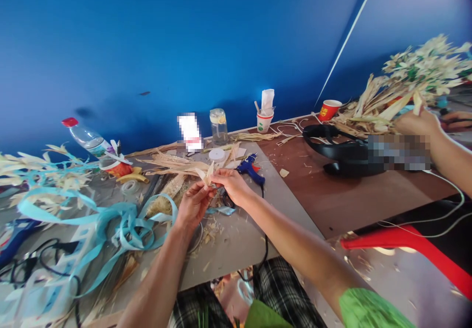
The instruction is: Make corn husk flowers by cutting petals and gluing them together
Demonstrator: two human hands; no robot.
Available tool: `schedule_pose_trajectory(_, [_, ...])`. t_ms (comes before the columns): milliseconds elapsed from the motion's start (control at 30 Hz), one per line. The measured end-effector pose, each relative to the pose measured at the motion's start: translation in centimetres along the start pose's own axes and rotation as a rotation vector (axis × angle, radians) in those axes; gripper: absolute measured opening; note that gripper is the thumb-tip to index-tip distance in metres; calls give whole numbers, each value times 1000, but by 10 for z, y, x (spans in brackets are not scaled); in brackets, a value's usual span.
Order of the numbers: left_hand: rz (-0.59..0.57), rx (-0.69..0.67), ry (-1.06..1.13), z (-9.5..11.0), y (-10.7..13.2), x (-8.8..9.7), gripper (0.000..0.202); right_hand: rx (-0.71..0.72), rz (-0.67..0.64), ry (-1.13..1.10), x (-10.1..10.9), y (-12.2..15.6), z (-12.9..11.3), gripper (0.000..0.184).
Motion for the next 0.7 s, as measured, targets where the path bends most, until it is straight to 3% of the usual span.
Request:
schedule_pose_trajectory(400, [56, -39, -33, 1, 0, 4, 23, 37, -18, 81, 5, -3, 0, 29])
schedule_pose_trajectory(533, [82, -64, -3, 4, -1, 5, 24, 166, 108, 168, 18, -9, -7, 32])
schedule_pose_trajectory(700, [105, -126, 42, 10, -3, 9, 25, 283, 251, 315, 38, -20, -13, 20])
Point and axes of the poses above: each hand's wrist, its own y-axis away from the middle knuckle, its own x-axis out of the back of the hand, z = x × y, the point moved 3 cm from there along -y, towards the middle knuckle
